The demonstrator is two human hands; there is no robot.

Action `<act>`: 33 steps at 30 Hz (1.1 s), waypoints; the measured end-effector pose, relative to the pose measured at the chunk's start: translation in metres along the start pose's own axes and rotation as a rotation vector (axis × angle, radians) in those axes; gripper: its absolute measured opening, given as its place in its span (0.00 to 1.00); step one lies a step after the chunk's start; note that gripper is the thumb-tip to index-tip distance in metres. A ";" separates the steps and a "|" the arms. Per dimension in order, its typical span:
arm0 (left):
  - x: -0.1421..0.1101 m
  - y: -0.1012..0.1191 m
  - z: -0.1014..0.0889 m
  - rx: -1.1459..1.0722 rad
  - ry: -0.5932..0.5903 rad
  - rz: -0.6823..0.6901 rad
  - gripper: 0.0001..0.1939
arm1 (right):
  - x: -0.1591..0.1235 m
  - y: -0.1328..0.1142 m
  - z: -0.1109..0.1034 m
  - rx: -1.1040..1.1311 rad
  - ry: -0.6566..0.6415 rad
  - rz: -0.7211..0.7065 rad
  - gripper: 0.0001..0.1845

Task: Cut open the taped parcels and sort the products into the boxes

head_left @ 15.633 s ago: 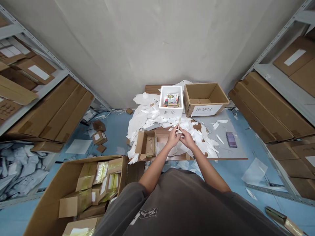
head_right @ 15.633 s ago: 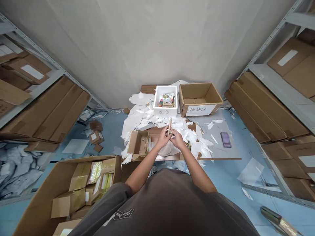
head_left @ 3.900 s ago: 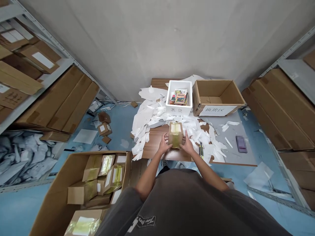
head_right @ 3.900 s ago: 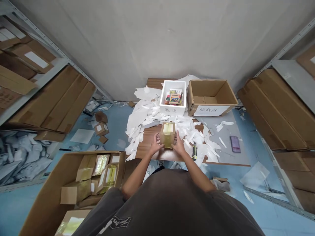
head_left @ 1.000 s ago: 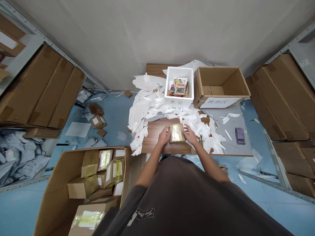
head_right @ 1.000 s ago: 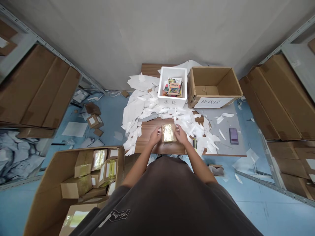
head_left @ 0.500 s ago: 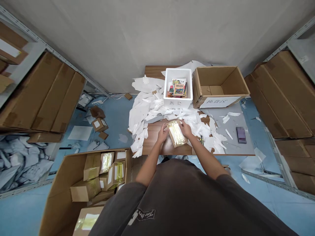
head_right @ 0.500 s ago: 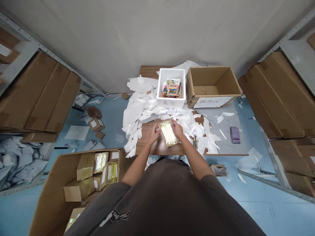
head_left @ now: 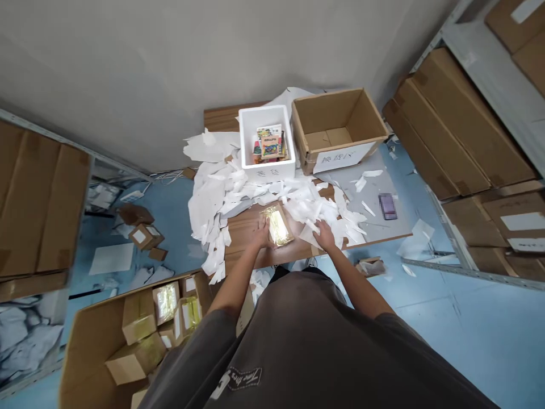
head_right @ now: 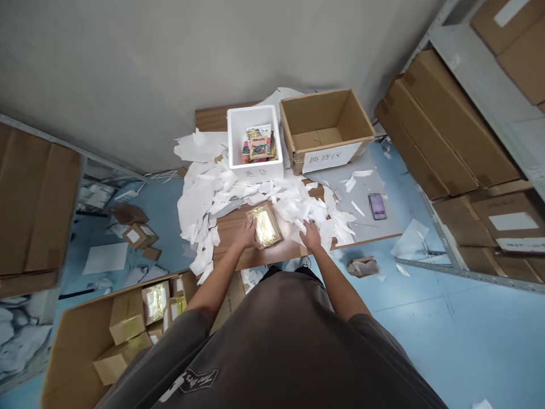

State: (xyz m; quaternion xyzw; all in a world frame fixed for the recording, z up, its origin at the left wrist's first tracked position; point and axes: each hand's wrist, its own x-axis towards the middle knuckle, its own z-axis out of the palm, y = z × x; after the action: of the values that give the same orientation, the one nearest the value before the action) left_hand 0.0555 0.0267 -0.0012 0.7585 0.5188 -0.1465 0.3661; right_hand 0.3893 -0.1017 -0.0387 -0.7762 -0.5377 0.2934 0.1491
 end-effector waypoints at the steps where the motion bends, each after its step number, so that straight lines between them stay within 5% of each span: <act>1: 0.005 0.001 -0.004 0.027 0.002 -0.016 0.82 | -0.005 0.015 -0.004 -0.010 0.013 0.072 0.33; 6: 0.015 0.005 -0.014 0.131 0.012 -0.073 0.81 | -0.012 0.066 -0.008 -0.081 -0.109 0.358 0.28; 13: 0.005 0.021 -0.014 0.221 0.004 -0.147 0.80 | 0.011 0.070 0.012 -0.124 -0.177 0.389 0.23; 19: 0.003 0.034 -0.014 0.235 -0.025 -0.202 0.86 | 0.010 0.046 -0.004 -0.126 -0.151 0.445 0.21; 24: -0.007 0.037 -0.008 0.168 0.017 -0.173 0.87 | 0.012 0.006 -0.027 -0.074 0.097 0.296 0.24; 30: -0.012 0.038 -0.009 0.089 0.020 -0.148 0.88 | 0.008 -0.032 -0.066 -0.092 0.325 0.294 0.27; 33: -0.013 0.039 -0.009 0.056 0.024 -0.125 0.87 | 0.009 -0.056 -0.087 -0.099 0.409 0.139 0.30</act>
State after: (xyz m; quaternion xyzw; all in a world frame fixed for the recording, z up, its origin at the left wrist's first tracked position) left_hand 0.0836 0.0168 0.0279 0.7364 0.5652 -0.1743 0.3286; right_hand 0.4033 -0.0647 0.0576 -0.8612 -0.4552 0.1125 0.1962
